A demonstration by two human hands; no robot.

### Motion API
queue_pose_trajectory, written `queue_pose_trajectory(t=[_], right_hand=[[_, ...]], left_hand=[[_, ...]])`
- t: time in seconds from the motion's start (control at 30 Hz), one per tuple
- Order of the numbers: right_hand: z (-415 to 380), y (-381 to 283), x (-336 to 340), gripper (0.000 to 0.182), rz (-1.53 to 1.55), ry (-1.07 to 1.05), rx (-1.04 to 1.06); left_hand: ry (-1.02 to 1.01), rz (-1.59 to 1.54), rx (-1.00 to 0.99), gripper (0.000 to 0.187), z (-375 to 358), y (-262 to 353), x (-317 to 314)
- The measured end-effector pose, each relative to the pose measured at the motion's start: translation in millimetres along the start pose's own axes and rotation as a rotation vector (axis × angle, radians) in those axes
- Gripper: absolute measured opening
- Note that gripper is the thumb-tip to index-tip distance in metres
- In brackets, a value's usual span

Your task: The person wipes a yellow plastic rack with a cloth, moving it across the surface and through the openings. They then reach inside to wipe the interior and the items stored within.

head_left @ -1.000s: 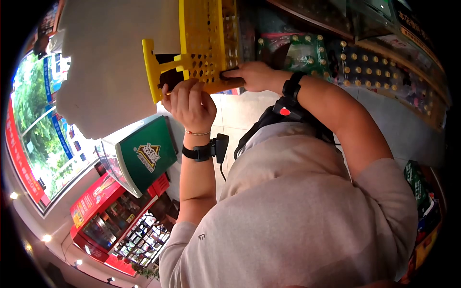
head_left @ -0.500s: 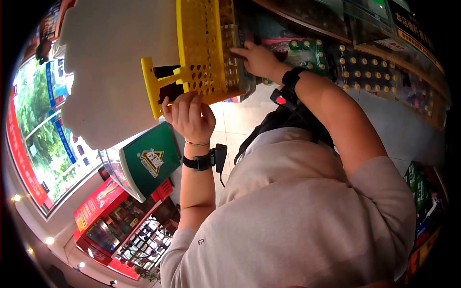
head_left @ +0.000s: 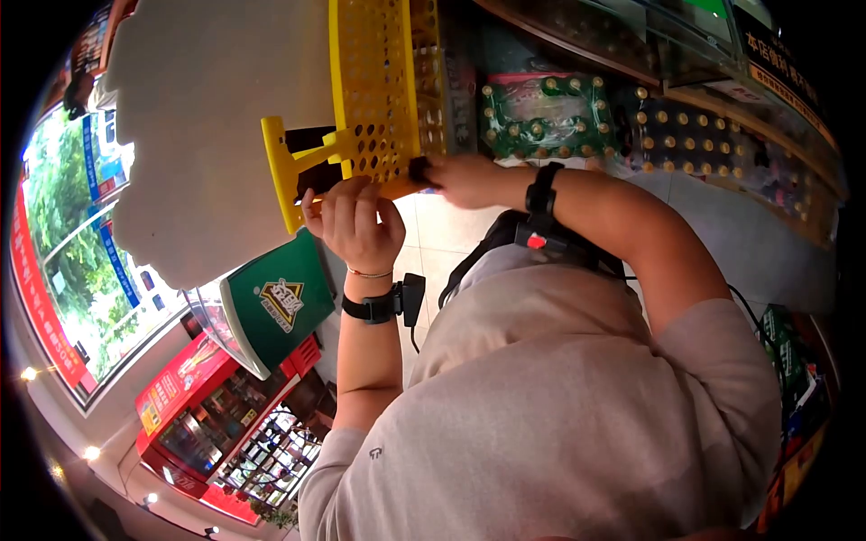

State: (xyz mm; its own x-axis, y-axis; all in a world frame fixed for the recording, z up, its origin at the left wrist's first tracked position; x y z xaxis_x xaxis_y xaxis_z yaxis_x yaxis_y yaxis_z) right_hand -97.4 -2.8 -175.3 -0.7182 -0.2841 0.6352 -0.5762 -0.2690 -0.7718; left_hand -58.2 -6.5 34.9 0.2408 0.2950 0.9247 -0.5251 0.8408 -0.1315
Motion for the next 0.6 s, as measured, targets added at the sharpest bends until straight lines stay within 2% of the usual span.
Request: queue_pose_trajectory(t=[0.1,0.2,0.33,0.43,0.53,0.6], right_hand=[[-13,16,46,0.04,0.121,0.418,-0.004],[1,17,61,0.043,0.135,0.222,-0.067],[4,18,71,0.047,-0.144,0.151,-0.112],[4,24,61,0.048,-0.171,0.119,-0.08],[2,17,58,0.047,-0.076,0.127,-0.1],[4,16,46,0.046,0.123,0.214,-0.044]], left_hand=[[-0.015,0.011,-0.004,0.018,0,1,1],[0.0,0.006,-0.001,0.018,1,1,0],[-0.004,0.01,0.003,0.018,0,1,0],[-0.013,0.015,0.003,0.019,1,1,0],[-0.004,0.008,0.005,0.019,0,1,1],[-0.005,0.004,0.007,0.019,0,0,-1]])
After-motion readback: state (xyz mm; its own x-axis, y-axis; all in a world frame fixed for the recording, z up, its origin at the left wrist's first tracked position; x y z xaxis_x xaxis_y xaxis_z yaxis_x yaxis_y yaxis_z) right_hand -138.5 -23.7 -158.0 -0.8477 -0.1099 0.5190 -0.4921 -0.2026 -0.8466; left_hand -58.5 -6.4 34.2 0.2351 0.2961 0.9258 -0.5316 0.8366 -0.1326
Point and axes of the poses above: each hand's wrist, its own z-axis towards the middle knuckle, its own x-axis out of the back of the hand, y = z × x, the point moved 8 cm from there along z, towards the middle knuckle, and after that the axes turned 10 degrees about -y, right-handed, at the moved point
